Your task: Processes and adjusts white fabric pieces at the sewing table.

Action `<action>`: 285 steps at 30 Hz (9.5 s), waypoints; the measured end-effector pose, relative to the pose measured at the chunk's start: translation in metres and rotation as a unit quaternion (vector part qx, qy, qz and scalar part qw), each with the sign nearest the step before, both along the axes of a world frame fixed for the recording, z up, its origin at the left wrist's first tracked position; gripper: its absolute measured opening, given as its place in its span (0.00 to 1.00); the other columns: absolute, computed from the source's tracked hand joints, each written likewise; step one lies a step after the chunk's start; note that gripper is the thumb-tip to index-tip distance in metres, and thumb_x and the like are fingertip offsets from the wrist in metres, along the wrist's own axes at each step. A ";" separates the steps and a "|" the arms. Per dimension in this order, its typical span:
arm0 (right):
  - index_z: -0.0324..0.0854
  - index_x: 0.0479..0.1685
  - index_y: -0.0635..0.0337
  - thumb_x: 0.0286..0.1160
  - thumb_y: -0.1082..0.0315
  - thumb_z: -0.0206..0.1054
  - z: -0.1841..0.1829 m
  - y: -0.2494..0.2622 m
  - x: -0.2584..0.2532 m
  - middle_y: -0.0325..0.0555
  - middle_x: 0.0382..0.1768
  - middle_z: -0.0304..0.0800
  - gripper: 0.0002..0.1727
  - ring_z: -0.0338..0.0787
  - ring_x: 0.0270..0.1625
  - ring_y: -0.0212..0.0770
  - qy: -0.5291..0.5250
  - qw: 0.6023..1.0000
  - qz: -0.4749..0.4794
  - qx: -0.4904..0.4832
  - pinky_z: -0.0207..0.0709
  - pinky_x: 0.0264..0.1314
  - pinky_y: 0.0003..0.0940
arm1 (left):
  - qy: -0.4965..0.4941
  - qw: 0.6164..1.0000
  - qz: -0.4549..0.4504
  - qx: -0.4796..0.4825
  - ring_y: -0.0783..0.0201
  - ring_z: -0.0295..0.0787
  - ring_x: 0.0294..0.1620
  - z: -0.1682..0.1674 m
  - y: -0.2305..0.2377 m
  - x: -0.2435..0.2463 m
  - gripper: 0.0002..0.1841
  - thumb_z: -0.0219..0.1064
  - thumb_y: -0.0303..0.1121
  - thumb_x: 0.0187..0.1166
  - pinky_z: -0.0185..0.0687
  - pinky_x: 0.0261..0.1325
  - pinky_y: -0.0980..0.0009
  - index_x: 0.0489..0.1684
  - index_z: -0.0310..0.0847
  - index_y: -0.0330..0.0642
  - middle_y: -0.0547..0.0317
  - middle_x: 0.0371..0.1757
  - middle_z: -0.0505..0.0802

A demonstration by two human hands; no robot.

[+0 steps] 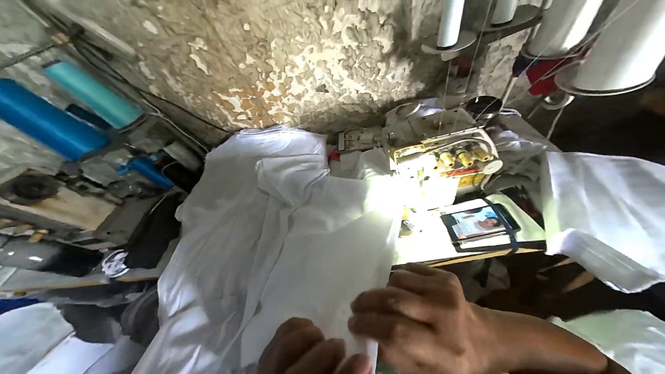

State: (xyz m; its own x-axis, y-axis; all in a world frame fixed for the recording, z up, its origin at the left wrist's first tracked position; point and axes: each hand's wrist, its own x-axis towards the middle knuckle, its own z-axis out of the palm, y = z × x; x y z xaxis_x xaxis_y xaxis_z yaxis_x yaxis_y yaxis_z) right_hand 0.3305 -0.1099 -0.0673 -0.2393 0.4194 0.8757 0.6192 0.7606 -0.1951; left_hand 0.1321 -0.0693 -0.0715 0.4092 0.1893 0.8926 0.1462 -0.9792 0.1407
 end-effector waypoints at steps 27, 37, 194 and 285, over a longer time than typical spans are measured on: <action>0.86 0.54 0.70 0.81 0.70 0.67 -0.131 0.068 0.123 0.39 0.34 0.89 0.12 0.77 0.25 0.17 0.330 0.814 0.059 -0.475 0.73 0.29 0.14 | 0.016 0.983 -0.045 -0.176 0.82 0.92 0.46 0.066 0.081 0.049 0.07 0.65 0.38 0.86 0.87 0.51 0.84 0.51 0.89 0.59 0.82 0.46 0.95; 0.88 0.39 0.66 0.78 0.72 0.68 -0.158 0.077 0.127 0.27 0.24 0.84 0.06 0.76 0.24 0.12 0.367 0.801 0.062 -0.468 0.71 0.30 0.10 | 0.030 0.904 -0.137 -0.404 0.88 0.89 0.36 0.059 0.082 0.084 0.07 0.65 0.44 0.84 0.85 0.40 0.88 0.48 0.91 0.69 0.88 0.41 0.94; 0.77 0.36 0.53 0.95 0.63 0.40 -0.149 0.099 0.092 0.38 0.22 0.85 0.20 0.88 0.25 0.33 0.862 0.428 0.062 -0.265 0.87 0.33 0.28 | 0.206 0.839 0.002 -0.503 0.53 0.85 0.70 -0.128 0.100 0.041 0.16 0.61 0.34 0.86 0.79 0.73 0.60 0.58 0.86 0.27 0.38 0.71 0.86; 0.86 0.44 0.68 0.67 0.68 0.76 -0.091 0.035 0.037 0.47 0.36 0.90 0.13 0.82 0.27 0.33 0.099 0.839 -0.063 -0.532 0.80 0.32 0.34 | 0.429 0.673 0.485 -0.358 0.23 0.76 0.71 -0.043 0.241 -0.169 0.16 0.74 0.30 0.76 0.70 0.66 0.26 0.56 0.88 0.28 0.26 0.66 0.85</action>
State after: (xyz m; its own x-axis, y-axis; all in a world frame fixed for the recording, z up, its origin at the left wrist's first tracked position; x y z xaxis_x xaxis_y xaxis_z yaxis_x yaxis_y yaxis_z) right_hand 0.3680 -0.0749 -0.1583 -0.0288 0.9995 0.0082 0.5573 0.0229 -0.8300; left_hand -0.0366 0.1717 -0.1143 0.0890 0.9945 -0.0551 0.9958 -0.0901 -0.0175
